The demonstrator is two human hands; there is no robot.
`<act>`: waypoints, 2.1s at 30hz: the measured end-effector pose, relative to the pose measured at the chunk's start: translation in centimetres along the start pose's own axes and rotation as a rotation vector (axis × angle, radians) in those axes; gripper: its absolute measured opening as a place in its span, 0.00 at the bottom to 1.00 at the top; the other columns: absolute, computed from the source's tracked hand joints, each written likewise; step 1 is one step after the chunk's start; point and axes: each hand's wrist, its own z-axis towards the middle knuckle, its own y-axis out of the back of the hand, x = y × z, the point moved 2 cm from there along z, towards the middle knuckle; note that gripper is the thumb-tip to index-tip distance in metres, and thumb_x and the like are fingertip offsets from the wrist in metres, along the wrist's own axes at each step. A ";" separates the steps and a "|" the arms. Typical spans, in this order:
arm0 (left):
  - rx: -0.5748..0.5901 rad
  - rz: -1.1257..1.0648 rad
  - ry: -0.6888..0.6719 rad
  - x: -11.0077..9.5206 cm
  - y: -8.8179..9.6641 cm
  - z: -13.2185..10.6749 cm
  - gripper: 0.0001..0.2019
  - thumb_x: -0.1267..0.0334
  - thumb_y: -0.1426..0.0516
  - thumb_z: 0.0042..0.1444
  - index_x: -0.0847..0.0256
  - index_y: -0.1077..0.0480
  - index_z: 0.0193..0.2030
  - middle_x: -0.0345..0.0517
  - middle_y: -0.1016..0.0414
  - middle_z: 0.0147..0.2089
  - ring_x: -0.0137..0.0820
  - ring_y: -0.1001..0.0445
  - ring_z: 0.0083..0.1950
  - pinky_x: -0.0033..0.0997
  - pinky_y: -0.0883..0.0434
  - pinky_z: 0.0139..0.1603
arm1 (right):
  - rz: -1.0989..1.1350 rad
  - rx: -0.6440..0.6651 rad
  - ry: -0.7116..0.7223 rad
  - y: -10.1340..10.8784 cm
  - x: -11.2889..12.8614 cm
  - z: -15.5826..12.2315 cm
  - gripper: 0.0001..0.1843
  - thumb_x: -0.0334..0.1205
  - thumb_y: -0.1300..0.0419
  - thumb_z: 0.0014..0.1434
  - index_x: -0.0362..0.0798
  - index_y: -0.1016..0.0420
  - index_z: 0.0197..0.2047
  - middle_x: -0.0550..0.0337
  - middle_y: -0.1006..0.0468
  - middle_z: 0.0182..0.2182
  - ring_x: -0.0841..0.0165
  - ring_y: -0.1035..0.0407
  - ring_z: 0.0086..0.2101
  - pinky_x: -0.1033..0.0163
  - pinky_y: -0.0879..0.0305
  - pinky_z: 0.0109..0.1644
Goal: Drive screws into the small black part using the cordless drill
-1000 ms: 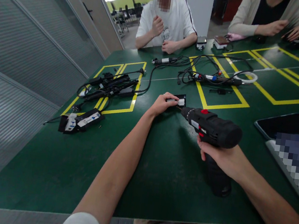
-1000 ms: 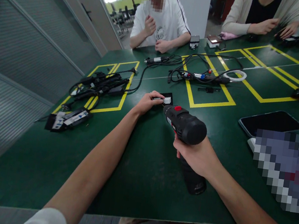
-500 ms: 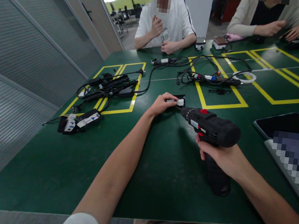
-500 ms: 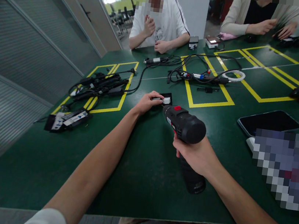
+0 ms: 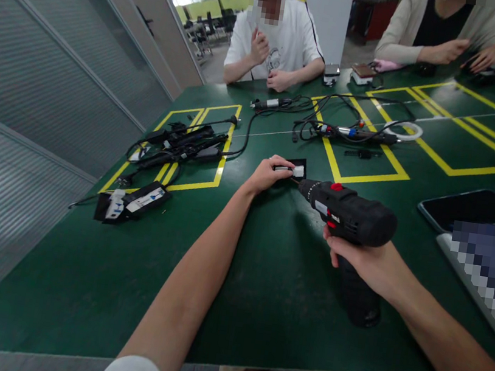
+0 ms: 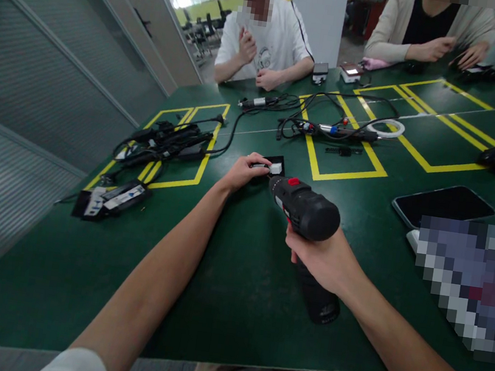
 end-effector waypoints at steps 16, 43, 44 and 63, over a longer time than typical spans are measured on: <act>0.016 0.013 -0.002 0.2 0.1 0.1 0.14 0.59 0.37 0.51 0.59 0.22 0.44 0.46 0.27 0.45 0.33 0.29 0.48 0.35 0.35 0.54 | -0.075 -0.014 -0.018 0.1 0.1 -0.1 0.04 0.39 0.42 0.55 0.49 0.29 0.31 0.61 0.25 0.22 0.65 0.29 0.28 0.60 0.36 0.32; 0.061 0.021 -0.016 0.4 0.3 0.2 0.15 0.57 0.37 0.51 0.57 0.22 0.45 0.45 0.28 0.45 0.34 0.30 0.49 0.37 0.35 0.55 | -0.079 -0.003 0.001 0.2 -0.5 -0.1 0.09 0.45 0.43 0.59 0.49 0.27 0.32 0.61 0.25 0.23 0.64 0.29 0.28 0.57 0.35 0.38; 0.062 0.027 -0.013 0.3 0.2 0.2 0.14 0.57 0.37 0.51 0.57 0.22 0.45 0.45 0.28 0.45 0.34 0.30 0.49 0.37 0.35 0.56 | -0.083 0.001 0.003 0.3 -0.4 -0.1 0.09 0.45 0.43 0.59 0.50 0.27 0.33 0.61 0.25 0.23 0.65 0.30 0.28 0.57 0.35 0.38; 0.046 0.012 0.001 0.1 0.2 0.1 0.15 0.58 0.37 0.49 0.58 0.22 0.44 0.45 0.28 0.44 0.32 0.30 0.47 0.34 0.34 0.51 | -0.085 -0.006 0.001 0.2 -0.1 -0.2 0.07 0.42 0.43 0.58 0.49 0.27 0.32 0.62 0.25 0.23 0.66 0.29 0.28 0.59 0.35 0.37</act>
